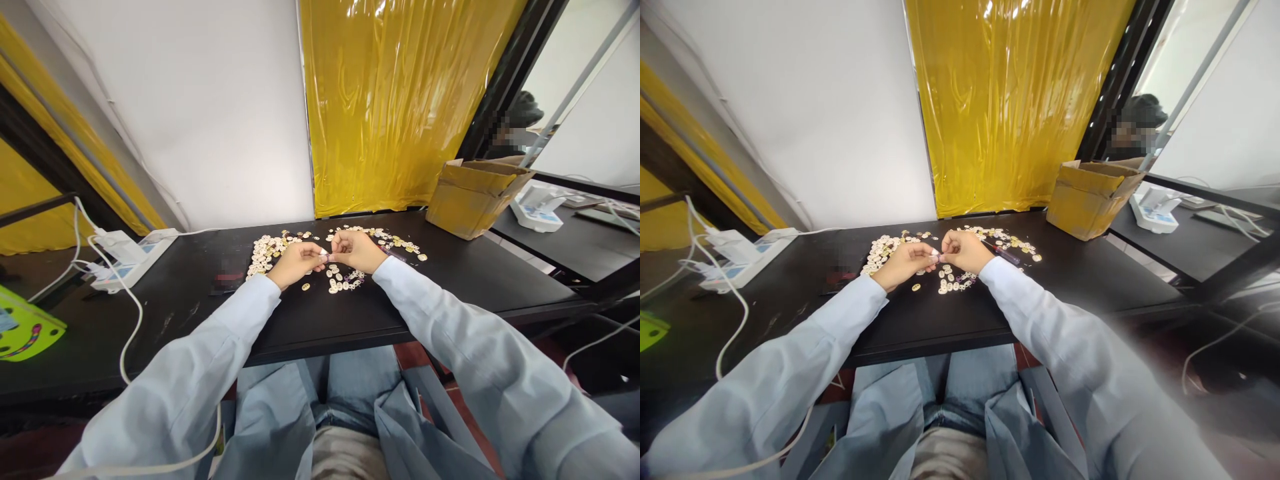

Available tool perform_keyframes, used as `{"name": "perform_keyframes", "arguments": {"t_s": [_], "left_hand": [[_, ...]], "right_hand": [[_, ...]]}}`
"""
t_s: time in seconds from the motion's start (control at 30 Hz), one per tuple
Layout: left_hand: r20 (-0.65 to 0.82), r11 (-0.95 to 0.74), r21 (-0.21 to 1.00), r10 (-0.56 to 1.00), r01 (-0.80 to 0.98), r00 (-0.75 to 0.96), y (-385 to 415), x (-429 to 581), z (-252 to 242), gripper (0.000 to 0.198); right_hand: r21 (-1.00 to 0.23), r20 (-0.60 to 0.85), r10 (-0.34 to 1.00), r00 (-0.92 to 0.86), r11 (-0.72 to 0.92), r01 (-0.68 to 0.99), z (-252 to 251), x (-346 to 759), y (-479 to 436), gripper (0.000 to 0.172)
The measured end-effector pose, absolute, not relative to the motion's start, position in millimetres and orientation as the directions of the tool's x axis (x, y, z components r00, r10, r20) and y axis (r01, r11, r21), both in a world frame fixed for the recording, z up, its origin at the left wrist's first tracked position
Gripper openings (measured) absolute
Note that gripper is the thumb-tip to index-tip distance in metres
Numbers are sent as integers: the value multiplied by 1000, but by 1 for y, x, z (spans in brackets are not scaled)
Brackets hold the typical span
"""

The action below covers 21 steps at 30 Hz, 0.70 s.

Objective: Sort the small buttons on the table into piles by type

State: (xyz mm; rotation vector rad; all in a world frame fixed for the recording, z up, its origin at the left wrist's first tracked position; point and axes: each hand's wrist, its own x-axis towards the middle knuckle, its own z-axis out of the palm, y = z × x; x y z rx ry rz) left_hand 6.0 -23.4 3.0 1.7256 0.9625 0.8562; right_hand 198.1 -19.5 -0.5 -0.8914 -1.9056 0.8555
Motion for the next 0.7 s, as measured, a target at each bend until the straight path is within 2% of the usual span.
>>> {"name": "perform_keyframes", "arguments": {"t_s": [0.1,0.27,0.33,0.43,0.5,0.6,0.7], "left_hand": [[131,-271,925,886,268,444,-24,5,5,29],[316,-465,801,864,377,393,-23,-1,16,21],[347,-512,700,853,498,389,-20,-7,17,17],[321,-526,545,850,653,418,-14,-15,15,14],[314,-522,482,853,704,418,-12,-18,14,12],[354,-546,432,835,718,421,-14,-16,13,13],[378,-635,412,772,654,511,-20,-10,14,15]], "right_hand": [[-846,367,828,-423,487,219,0,199,-18,27],[-849,334,864,-376,449,279,7,206,-16,30],[-837,238,875,-422,405,367,9,213,-16,30],[-806,-2,854,-520,306,507,9,223,-15,29],[-781,-73,834,-548,294,551,8,226,-15,26],[-753,-22,826,-563,357,553,5,226,-14,18],[-708,39,826,-563,420,568,4,225,-12,16]]}}
